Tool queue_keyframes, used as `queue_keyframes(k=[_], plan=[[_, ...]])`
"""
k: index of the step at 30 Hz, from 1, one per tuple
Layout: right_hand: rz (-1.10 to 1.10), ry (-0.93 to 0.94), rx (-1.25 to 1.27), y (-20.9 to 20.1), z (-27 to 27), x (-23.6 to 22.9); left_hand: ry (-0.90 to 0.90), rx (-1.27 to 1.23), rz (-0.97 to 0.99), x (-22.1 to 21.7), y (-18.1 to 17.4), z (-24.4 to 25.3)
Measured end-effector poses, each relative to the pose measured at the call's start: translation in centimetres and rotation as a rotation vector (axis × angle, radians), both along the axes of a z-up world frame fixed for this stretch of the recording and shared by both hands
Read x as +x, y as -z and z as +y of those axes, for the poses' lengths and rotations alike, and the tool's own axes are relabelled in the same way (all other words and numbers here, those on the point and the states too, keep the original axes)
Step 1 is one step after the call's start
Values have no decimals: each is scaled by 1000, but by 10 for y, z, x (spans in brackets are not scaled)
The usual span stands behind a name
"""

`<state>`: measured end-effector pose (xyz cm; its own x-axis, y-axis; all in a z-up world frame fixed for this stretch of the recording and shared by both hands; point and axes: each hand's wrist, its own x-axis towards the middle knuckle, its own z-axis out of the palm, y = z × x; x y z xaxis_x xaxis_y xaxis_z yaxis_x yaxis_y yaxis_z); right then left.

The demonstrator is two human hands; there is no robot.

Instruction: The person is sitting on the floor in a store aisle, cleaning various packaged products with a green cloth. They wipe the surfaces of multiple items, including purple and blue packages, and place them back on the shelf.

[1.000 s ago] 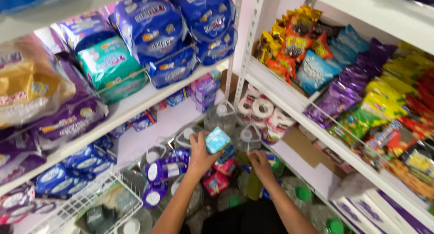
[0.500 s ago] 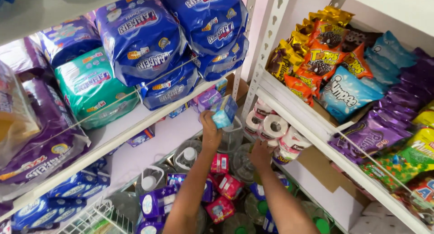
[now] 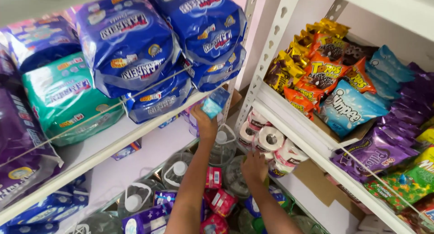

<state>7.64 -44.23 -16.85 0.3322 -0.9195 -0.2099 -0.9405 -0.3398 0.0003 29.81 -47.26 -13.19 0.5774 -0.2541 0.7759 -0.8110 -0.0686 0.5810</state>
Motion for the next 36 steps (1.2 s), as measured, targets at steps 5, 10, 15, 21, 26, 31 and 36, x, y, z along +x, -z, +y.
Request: queue_keyframes(k=[5, 10, 15, 21, 26, 31, 36], plan=[[66, -145, -93, 7, -2, 1, 30, -11, 43, 4, -10, 9], [121, -248, -12, -7, -15, 11, 28, 111, 18, 13, -25, 19], [-904, -385, -213, -119, -14, 72, -34, 256, -252, 52, 5, 3], [-363, -709, -1017, -124, -88, 156, 28, 460, -234, 52, -38, 9], [-290, -720, -1138, -111, -82, 150, -16, 445, -252, 59, -11, 0], [-273, -536, -442, -98, -72, 148, 88, 397, -208, 56, 5, 0], [-432, -582, -531, -83, -87, 153, 198, 501, -81, 77, 38, 3]])
